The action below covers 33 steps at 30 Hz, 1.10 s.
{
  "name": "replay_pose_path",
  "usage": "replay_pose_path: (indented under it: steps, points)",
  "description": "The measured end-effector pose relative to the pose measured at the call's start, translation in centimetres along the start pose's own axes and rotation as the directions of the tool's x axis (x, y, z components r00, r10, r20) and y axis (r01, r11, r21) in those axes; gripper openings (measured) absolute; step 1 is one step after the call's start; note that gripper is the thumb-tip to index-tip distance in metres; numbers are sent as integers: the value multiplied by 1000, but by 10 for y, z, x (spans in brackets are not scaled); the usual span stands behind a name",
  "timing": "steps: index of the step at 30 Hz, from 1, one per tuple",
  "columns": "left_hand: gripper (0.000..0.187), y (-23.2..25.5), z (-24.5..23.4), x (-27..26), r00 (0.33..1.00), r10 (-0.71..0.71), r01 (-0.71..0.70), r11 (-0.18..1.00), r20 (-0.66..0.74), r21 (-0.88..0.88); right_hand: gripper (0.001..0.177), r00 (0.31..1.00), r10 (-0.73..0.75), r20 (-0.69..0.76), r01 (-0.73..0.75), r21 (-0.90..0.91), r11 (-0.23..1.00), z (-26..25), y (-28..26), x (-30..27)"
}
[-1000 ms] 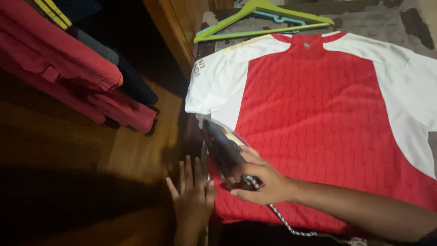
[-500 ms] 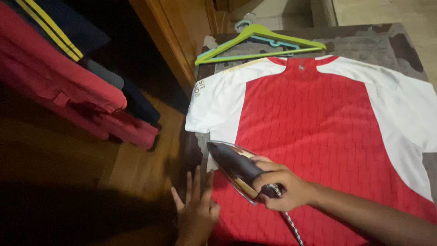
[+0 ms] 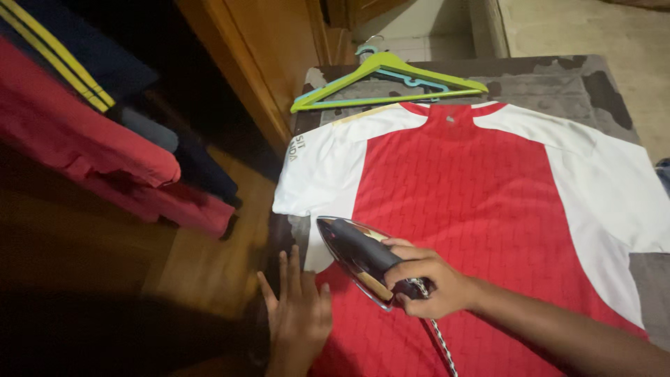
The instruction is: The person irons a red and white short-sleeved jersey on an ironing board, then places it on a hanger and hangs it in a closet. The person then picks up a grey t-shirt and begins to unfold it on the ironing board.
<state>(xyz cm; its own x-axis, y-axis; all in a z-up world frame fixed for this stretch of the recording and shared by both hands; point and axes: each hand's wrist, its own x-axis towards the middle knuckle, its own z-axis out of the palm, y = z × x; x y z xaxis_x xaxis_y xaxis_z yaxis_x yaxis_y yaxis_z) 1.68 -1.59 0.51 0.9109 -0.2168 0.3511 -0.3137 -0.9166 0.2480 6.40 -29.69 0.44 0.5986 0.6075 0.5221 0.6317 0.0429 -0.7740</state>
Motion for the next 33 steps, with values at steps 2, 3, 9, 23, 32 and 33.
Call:
replay_pose_path:
  steps: [2,3,9,23,32,33]
  points:
    - [27,2,3,8,1000,20,-18,995,-19,100,19,1000,-3,-31,3,-14,1000,-6,4,-1]
    - [25,3,3,11,999,30,-25,988,-29,150,20,999,-6,-47,5,-20,1000,-7,5,-1]
    - [27,3,-7,32,995,53,-73,963,82,258,24,989,-15,-148,5,-71,997,-8,9,9]
    - [60,-18,66,157,993,-5,6,1000,118,-9,24,958,28,-287,-82,-177,981,14,2,10]
    - [60,-28,89,183,967,-98,99,995,237,7,27,936,2,-353,-99,-256,962,9,12,12]
    - [60,-29,89,181,975,-80,79,997,210,13,27,931,-17,-364,-89,-273,958,7,15,15]
